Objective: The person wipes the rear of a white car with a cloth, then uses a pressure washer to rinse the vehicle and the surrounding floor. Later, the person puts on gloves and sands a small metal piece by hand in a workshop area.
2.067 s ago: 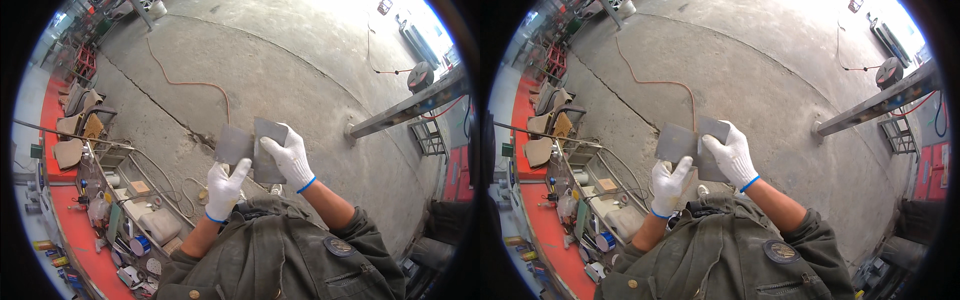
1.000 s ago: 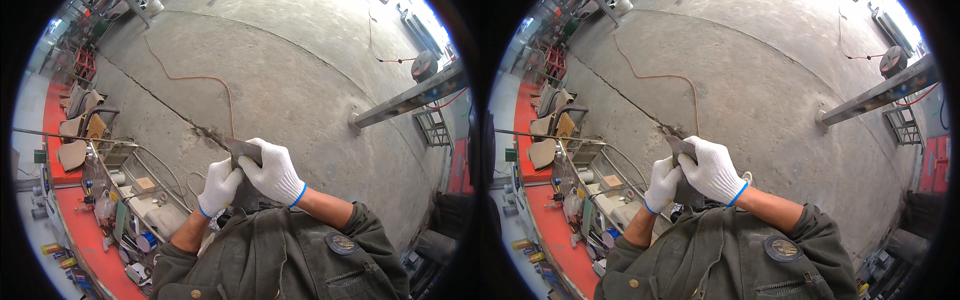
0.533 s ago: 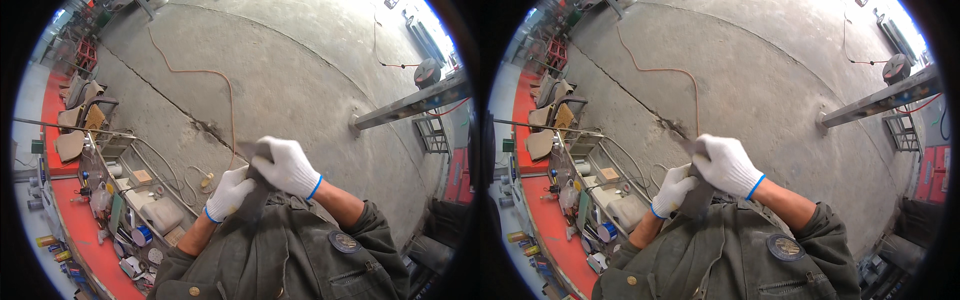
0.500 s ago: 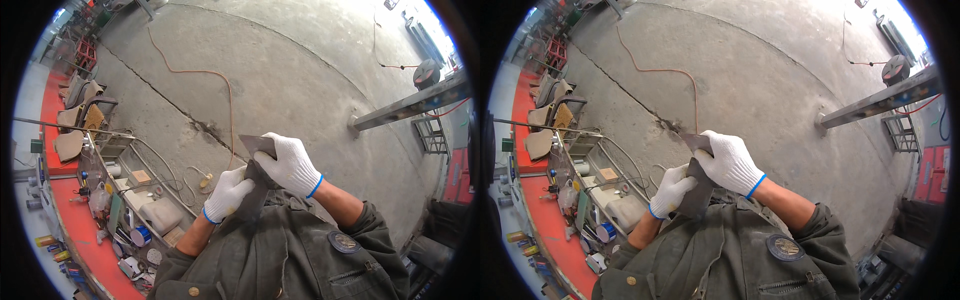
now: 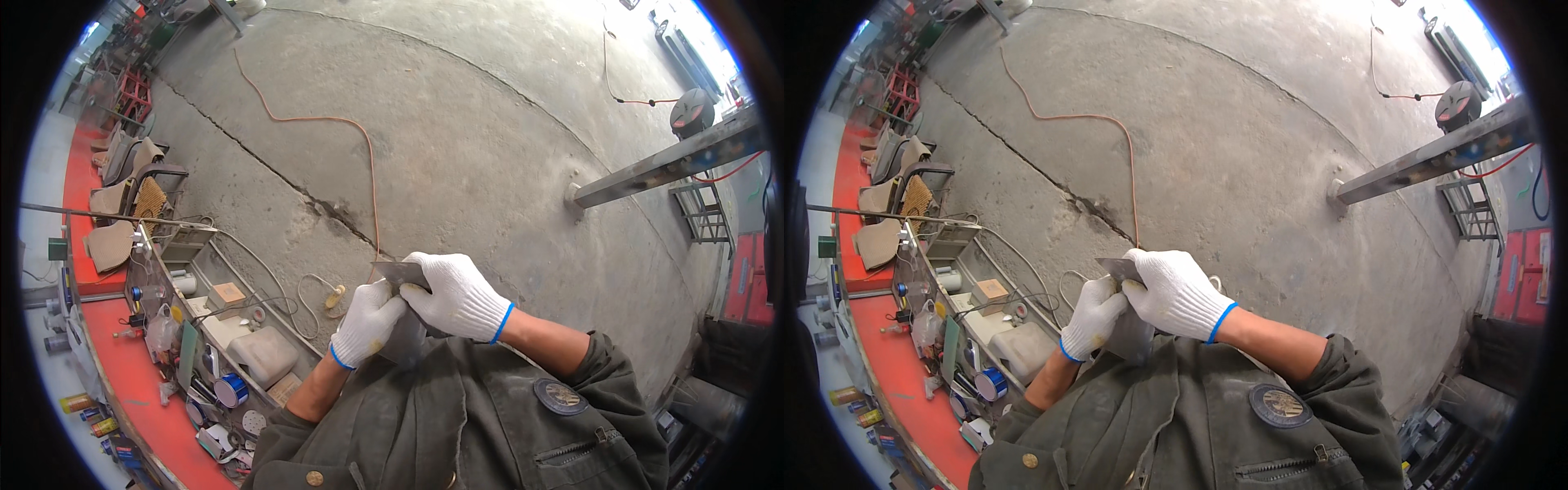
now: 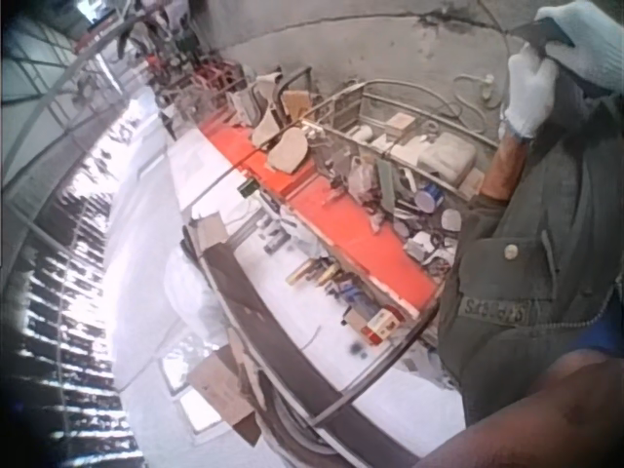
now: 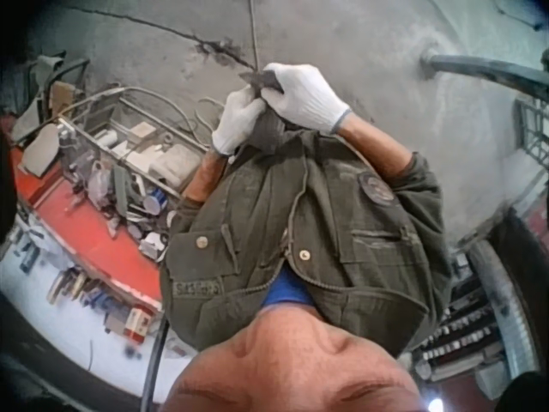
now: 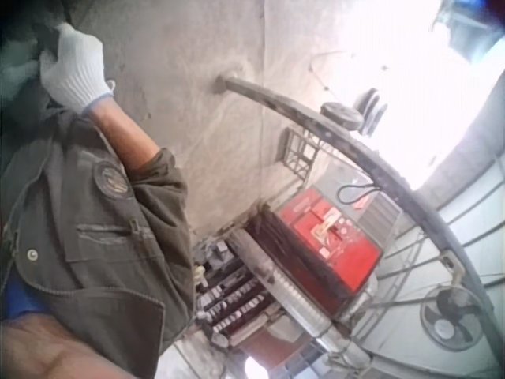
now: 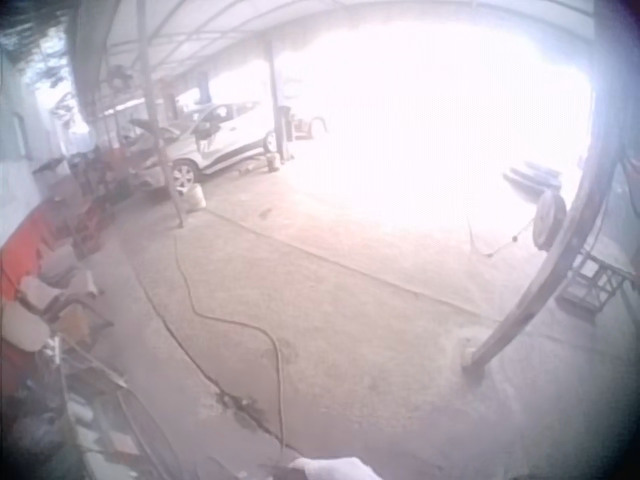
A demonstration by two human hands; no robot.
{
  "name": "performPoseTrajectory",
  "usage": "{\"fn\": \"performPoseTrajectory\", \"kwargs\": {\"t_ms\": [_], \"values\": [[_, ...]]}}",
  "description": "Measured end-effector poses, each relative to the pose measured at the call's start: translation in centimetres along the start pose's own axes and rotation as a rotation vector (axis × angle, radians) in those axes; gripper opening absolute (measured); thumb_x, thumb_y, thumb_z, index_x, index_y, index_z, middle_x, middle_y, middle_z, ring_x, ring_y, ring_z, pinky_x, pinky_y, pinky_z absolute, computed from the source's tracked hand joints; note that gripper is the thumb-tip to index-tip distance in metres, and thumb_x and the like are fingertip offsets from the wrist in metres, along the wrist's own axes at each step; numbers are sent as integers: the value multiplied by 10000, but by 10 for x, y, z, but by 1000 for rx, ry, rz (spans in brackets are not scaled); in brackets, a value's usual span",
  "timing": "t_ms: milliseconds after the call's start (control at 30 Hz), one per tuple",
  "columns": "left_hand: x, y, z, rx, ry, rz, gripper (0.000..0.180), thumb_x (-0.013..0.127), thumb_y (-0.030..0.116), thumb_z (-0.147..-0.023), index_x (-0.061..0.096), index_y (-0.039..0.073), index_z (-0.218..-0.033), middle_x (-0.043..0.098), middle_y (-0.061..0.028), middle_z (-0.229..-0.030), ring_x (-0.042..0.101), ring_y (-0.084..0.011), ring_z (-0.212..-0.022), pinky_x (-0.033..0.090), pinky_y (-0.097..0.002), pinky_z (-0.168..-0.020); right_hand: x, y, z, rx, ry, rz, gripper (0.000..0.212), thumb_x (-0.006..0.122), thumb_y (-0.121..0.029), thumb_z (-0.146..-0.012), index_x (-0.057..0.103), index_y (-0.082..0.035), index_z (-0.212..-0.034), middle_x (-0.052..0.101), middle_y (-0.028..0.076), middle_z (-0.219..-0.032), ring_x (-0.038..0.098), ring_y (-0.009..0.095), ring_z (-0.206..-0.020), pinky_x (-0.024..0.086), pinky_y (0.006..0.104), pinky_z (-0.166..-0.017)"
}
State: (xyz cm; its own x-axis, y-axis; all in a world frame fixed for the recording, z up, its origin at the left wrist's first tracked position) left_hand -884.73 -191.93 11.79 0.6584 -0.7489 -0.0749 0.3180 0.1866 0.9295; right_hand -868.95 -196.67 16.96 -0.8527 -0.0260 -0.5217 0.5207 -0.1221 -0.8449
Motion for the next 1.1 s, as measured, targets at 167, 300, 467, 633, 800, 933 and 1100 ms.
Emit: {"fn": "performPoseTrajectory", "kwargs": {"t_ms": [167, 300, 467, 633, 800, 933, 1100], "values": [[8, 29, 3, -21, -38, 71, 277, 521, 106, -849, 606, -94, -1022, 663, -136, -796, 568, -102, -757, 484, -298, -661, -21, 2, -14, -20, 176, -104, 240, 627, -136, -822, 643, 37, -987, 669, 253, -832, 682, 396, -801, 539, 409, -689], [6, 7, 0, -47, -64, 19, 294, 549, 94, -845, 596, -89, -1070, 688, -139, -849, 589, -108, -806, 496, -301, -705, -2, 6, 0, -3, 51, -112, 252, 652, -134, -817, 645, 50, -988, 687, 227, -844, 711, 277, -814, 537, 345, -727], [4, 0, 17, -15, -114, 101, 323, 628, 107, -879, 607, -64, -1152, 708, -105, -914, 614, -125, -853, 505, -303, -747, -34, 37, -13, 145, 308, -355, 275, 662, -133, -839, 646, 63, -1031, 681, 78, -820, 630, 113, -730, 518, 284, -632], [-31, 14, 1, 187, 231, -429, 296, 682, 107, -844, 687, 40, -1133, 715, -96, -937, 662, -216, -891, 501, -330, -785, -49, 14, -2, -15, 97, -654, 275, 669, -84, -832, 663, 55, -1068, 651, 137, -1164, 639, 172, -976, 511, 301, -817], [-22, 61, -8, 689, 342, -1007, 464, 668, 40, -761, 657, 81, -1223, 666, -122, -1137, 613, -290, -1087, 475, -348, -906, -24, -13, -4, -336, -75, -222, 256, 711, -83, -767, 703, 4, -1008, 648, 178, -1186, 650, 333, -1030, 514, 353, -884], [-39, 38, -18, 596, 619, -366, 525, 638, -2, -767, 584, 9, -1289, 600, -152, -1282, 572, -287, -1187, 423, -353, -1022, -22, 2, 2, -413, 203, -251, 183, 739, -51, -750, 705, 0, -922, 706, 128, -988, 689, 287, -867, 548, 341, -760], [-23, 5, -17, 267, -33, 923, 494, 615, 51, -901, 467, -44, -1363, 523, -143, -1366, 512, -212, -1240, 405, -307, -1043, -3, 7, 1, -478, 146, -333, 154, 720, -8, -753, 704, -16, -906, 707, 130, -974, 691, 271, -852, 550, 334, -757]]}}
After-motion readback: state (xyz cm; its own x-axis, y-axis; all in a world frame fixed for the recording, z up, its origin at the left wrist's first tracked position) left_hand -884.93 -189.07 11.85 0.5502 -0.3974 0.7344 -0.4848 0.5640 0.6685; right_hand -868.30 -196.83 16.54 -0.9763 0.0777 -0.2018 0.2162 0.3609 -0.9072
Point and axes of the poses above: each hand's wrist, its own z-axis away from the middle knuckle, its own x-axis out of the palm, y = z × x, the point moved 3 cm from there along -z, towards the middle knuckle
